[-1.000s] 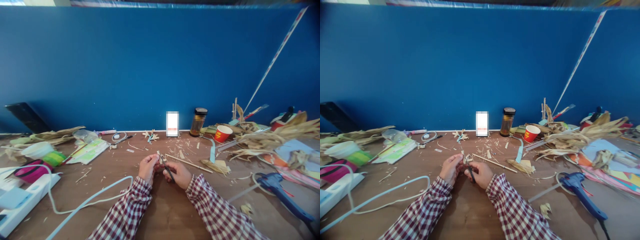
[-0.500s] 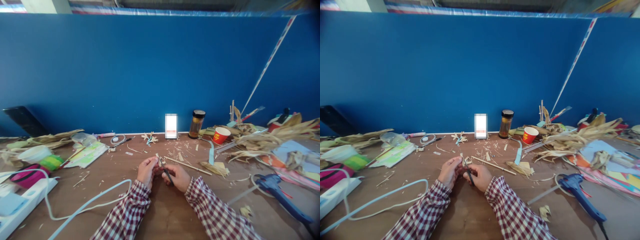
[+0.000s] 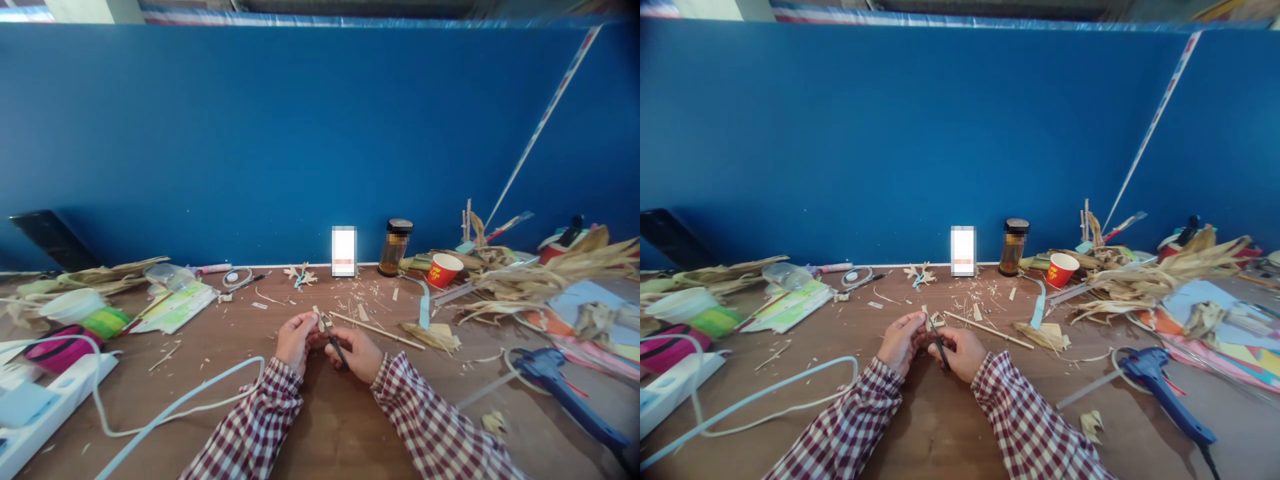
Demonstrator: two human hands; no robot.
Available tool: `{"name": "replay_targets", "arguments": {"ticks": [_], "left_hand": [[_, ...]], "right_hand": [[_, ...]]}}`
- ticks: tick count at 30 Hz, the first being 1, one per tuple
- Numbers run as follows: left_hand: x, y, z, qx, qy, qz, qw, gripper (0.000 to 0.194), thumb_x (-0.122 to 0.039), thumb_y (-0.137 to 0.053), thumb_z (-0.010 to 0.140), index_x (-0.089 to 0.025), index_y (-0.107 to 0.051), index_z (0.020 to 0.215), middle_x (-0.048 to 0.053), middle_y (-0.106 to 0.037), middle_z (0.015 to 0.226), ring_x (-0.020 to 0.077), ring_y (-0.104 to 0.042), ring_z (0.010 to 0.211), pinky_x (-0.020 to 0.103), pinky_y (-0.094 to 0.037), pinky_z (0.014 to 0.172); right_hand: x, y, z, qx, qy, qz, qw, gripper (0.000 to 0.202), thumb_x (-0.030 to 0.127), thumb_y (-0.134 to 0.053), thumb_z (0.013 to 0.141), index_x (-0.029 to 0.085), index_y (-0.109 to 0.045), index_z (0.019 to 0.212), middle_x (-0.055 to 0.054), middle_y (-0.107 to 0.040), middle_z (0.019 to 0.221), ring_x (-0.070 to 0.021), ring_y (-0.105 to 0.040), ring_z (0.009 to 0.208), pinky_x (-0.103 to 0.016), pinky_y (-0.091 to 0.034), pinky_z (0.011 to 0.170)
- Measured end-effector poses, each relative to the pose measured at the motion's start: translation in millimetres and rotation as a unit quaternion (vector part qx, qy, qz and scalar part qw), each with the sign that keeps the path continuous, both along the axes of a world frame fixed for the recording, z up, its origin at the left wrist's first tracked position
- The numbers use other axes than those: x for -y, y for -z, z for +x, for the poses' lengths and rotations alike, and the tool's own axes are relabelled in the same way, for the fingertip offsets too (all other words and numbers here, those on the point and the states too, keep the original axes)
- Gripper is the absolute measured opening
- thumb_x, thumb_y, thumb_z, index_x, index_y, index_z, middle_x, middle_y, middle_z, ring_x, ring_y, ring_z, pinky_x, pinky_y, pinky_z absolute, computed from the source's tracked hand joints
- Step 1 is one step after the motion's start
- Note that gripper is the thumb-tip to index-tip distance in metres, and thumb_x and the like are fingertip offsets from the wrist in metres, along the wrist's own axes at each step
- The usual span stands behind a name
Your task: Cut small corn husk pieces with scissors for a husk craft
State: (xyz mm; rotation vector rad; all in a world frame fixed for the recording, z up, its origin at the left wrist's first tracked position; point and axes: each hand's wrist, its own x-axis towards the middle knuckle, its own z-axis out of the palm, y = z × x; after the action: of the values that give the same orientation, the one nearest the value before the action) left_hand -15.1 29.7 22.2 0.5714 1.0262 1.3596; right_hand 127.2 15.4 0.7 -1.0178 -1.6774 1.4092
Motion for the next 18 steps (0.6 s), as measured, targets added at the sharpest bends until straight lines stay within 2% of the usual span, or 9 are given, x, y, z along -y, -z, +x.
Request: {"name": "replay_targets", "arguments": {"ticks": [6,18], "left_hand": [[1.0,-3.1,0.3,-0.004,-0.005,-0.010,1.000,0.022,-0.022,-0.075,0.056,-0.011,-0.064,0.072,0.001,-0.062,0.056,0.0080,-0.057,0.050,0.014,-0.043,0.042],[0.2,-0.2,0.0,0.002,-0.010,-0.003,1.000,0.022,-0.023,-0.075,0.056,-0.010,-0.065,0.071,0.001,-0.061,0.056,0.0073,-0.055,0.048,0.016,-0.045,0.044]], "right_hand": [[0.1,-0.5,0.7,0.013,0.004,0.013,1.000,0.032,0.035,-0.054,0.078,0.020,-0.059,0.105,0.003,-0.053,0.059,-0.0095,-0.049,0.050,-0.022,-0.045,0.051],[-0.5,1.5,-0.1,0.018,0.011,0.017,1.000,0.033,0.037,-0.054,0.077,0.020,-0.059,0.106,0.003,-0.053,0.058,-0.0100,-0.050,0.050,-0.022,-0.045,0.050]]}}
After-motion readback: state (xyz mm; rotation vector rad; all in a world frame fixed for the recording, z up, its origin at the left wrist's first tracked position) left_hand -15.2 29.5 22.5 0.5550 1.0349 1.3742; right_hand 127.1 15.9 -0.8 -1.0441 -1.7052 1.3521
